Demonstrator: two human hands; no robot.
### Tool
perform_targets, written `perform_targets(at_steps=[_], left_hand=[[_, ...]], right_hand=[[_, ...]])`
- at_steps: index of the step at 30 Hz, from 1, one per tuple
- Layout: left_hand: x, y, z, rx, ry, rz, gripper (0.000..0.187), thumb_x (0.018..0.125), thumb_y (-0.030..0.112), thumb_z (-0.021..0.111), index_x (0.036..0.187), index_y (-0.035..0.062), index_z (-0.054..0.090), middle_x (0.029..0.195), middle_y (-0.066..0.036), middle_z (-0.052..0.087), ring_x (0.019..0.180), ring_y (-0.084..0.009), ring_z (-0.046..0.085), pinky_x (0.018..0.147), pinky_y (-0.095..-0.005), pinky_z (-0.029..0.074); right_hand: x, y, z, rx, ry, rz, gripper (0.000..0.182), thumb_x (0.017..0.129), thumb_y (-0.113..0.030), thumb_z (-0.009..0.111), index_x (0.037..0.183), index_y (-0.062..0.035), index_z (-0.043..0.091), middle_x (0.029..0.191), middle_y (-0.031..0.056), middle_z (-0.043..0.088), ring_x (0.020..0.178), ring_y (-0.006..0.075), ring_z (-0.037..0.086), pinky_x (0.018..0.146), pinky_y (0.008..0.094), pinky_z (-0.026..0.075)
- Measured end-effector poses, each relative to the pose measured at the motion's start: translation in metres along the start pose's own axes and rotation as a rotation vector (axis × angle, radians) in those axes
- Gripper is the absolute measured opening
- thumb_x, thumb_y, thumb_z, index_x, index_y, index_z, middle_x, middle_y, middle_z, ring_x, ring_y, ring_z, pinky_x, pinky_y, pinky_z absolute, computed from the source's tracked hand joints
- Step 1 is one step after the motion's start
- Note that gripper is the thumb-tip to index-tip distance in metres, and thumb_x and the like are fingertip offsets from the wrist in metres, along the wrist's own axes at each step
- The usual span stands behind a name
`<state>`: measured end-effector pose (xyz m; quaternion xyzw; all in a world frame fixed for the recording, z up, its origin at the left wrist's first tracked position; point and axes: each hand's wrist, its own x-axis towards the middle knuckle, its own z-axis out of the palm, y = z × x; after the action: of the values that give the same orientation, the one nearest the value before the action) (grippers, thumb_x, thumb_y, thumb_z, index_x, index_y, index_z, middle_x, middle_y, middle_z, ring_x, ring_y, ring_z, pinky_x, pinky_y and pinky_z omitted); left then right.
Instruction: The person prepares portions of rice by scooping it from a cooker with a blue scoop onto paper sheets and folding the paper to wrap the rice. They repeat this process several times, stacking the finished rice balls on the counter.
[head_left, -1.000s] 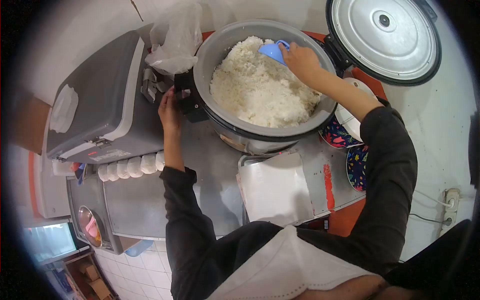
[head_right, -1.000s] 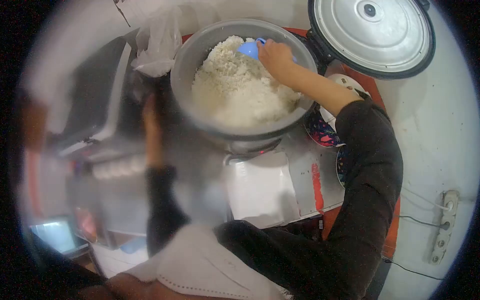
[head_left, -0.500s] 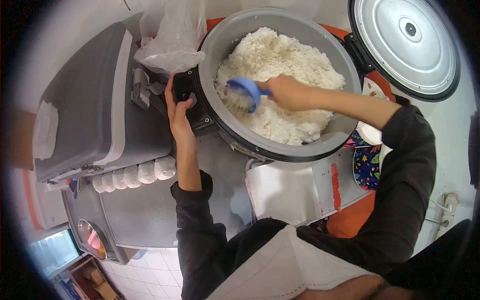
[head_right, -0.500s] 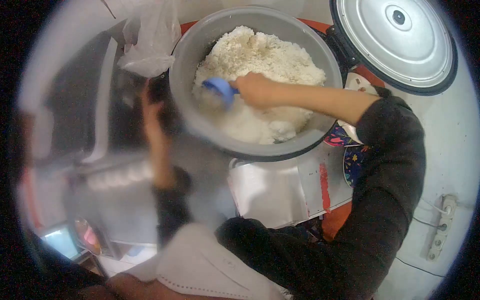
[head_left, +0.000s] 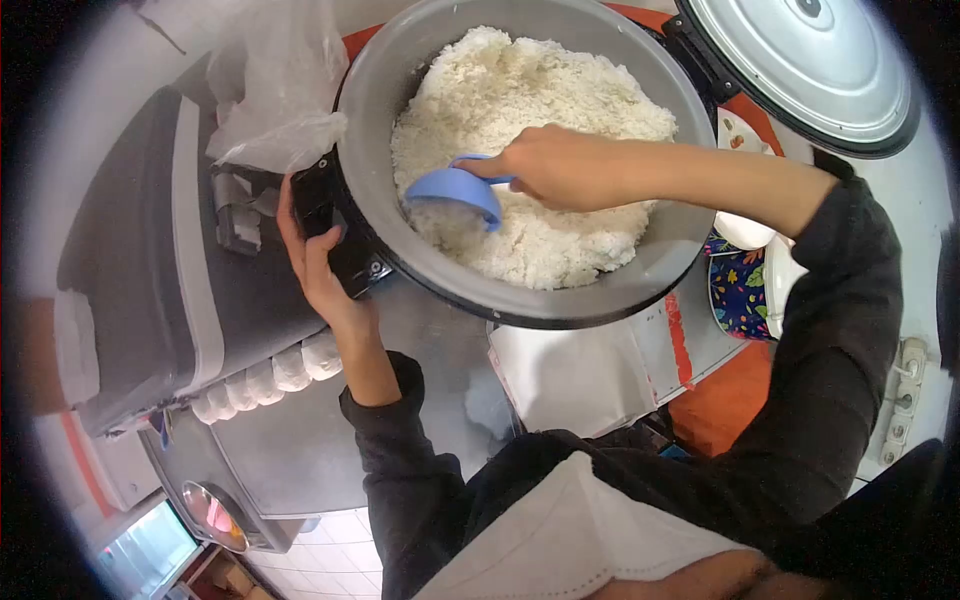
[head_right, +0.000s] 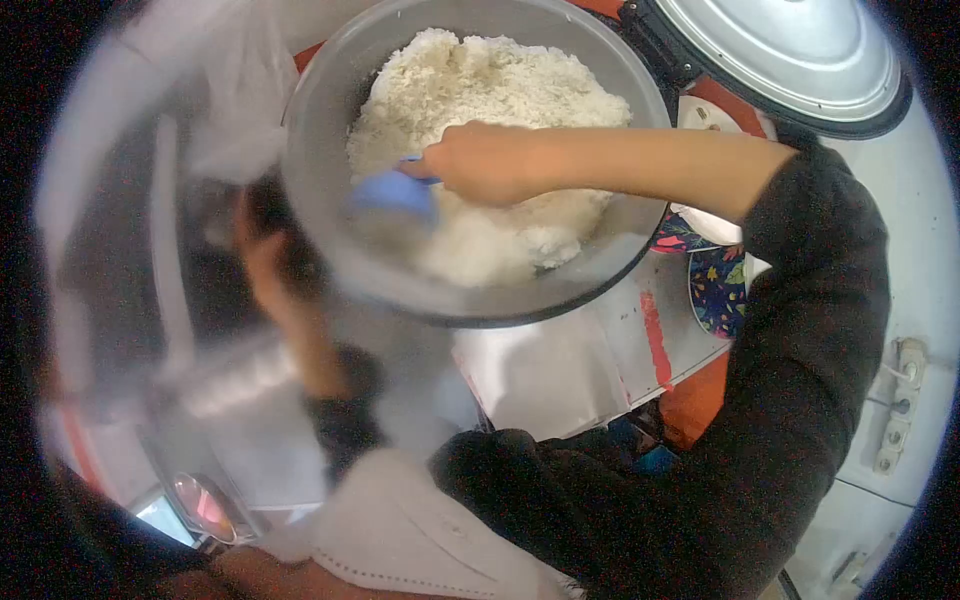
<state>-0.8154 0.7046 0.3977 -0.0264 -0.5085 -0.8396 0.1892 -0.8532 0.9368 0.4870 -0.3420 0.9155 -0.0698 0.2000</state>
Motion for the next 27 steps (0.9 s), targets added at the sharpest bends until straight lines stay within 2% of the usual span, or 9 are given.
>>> perform_targets(at_steps=[3, 5, 11, 13, 14, 19, 21, 24, 27], left_hand=[[0.0, 0.001, 0.003, -0.02, 0.025, 0.005, 0.066, 0.068, 0.012, 0.046, 0.132, -0.0023, 0.04, 0.134, -0.012, 0.041, 0.123, -0.0233, 0.041, 0.104, -0.0332, 0.031], [0.001, 0.006, 0.004, 0.008, 0.036, 0.005, 0.066, 0.068, 0.013, 0.046, 0.132, -0.0028, 0.04, 0.134, -0.013, 0.041, 0.123, -0.0235, 0.041, 0.104, -0.033, 0.031], [-0.007, 0.012, 0.01, 0.11, 0.043, 0.074, 0.064, 0.069, 0.012, 0.046, 0.131, -0.0028, 0.041, 0.134, -0.013, 0.041, 0.122, -0.0238, 0.041, 0.103, -0.032, 0.03], [-0.004, 0.008, 0.007, 0.001, 0.071, -0.006, 0.063, 0.069, 0.011, 0.045, 0.13, -0.0035, 0.042, 0.133, -0.014, 0.041, 0.123, -0.024, 0.04, 0.105, -0.0324, 0.028], [-0.002, 0.009, 0.006, 0.177, 0.046, 0.102, 0.061, 0.069, 0.01, 0.045, 0.128, -0.0044, 0.043, 0.133, -0.015, 0.042, 0.124, -0.0245, 0.038, 0.106, -0.0328, 0.025], [0.001, 0.008, 0.006, 0.267, 0.075, 0.141, 0.06, 0.068, 0.009, 0.046, 0.127, -0.005, 0.045, 0.133, -0.015, 0.042, 0.125, -0.0247, 0.037, 0.106, -0.0325, 0.023], [-0.005, 0.016, 0.014, 0.124, 0.098, 0.075, 0.06, 0.068, 0.007, 0.046, 0.127, -0.0046, 0.045, 0.133, -0.015, 0.042, 0.125, -0.0245, 0.037, 0.106, -0.0317, 0.024], [0.002, 0.01, 0.006, 0.231, 0.079, 0.161, 0.059, 0.069, 0.006, 0.046, 0.128, -0.0038, 0.044, 0.132, -0.016, 0.042, 0.124, -0.0236, 0.038, 0.104, -0.0307, 0.026], [0.0, 0.009, 0.009, 0.209, 0.09, 0.127, 0.059, 0.07, 0.006, 0.046, 0.128, -0.0037, 0.044, 0.131, -0.015, 0.043, 0.122, -0.0232, 0.039, 0.104, -0.0306, 0.026]], right_hand=[[0.008, 0.005, 0.014, -0.156, -0.022, -0.003, 0.068, 0.073, 0.007, 0.049, 0.137, -0.0103, 0.037, 0.078, 0.0214, 0.062, 0.073, 0.0369, 0.062, 0.067, 0.0448, 0.049], [0.02, -0.001, 0.034, -0.092, 0.109, -0.028, 0.064, 0.076, 0.004, 0.05, 0.137, -0.0104, 0.039, 0.079, 0.0212, 0.062, 0.073, 0.0366, 0.062, 0.068, 0.0446, 0.049], [-0.005, -0.029, 0.003, 0.202, -0.064, 0.117, 0.063, 0.075, 0.005, 0.048, 0.136, -0.0071, 0.039, 0.084, 0.0267, 0.062, 0.075, 0.0392, 0.061, 0.069, 0.0446, 0.049], [-0.01, -0.043, 0.012, 0.259, -0.102, 0.167, 0.064, 0.074, 0.005, 0.048, 0.136, -0.0056, 0.038, 0.085, 0.0278, 0.061, 0.075, 0.0392, 0.061, 0.069, 0.0446, 0.048], [-0.014, -0.049, 0.014, 0.206, -0.051, 0.172, 0.066, 0.073, 0.005, 0.05, 0.137, -0.0042, 0.036, 0.083, 0.0277, 0.061, 0.075, 0.0393, 0.061, 0.069, 0.0442, 0.048], [-0.055, -0.077, -0.008, -0.116, -0.009, 0.178, 0.076, 0.065, 0.008, 0.056, 0.137, 0.0004, 0.032, 0.078, 0.0262, 0.059, 0.076, 0.041, 0.06, 0.072, 0.0437, 0.048], [-0.042, -0.075, 0.004, -0.09, -0.022, 0.16, 0.076, 0.067, 0.008, 0.055, 0.138, 0.0011, 0.03, 0.078, 0.0259, 0.058, 0.075, 0.0399, 0.059, 0.072, 0.0433, 0.048], [-0.052, -0.075, 0.009, -0.087, 0.131, 0.084, 0.068, 0.073, 0.006, 0.053, 0.137, 0.0026, 0.031, 0.075, 0.0255, 0.058, 0.07, 0.0386, 0.058, 0.07, 0.0438, 0.047], [-0.073, -0.088, -0.024, -0.138, 0.12, 0.091, 0.062, 0.076, 0.007, 0.051, 0.135, 0.0011, 0.036, 0.076, 0.0253, 0.059, 0.068, 0.0377, 0.058, 0.069, 0.0448, 0.045]])
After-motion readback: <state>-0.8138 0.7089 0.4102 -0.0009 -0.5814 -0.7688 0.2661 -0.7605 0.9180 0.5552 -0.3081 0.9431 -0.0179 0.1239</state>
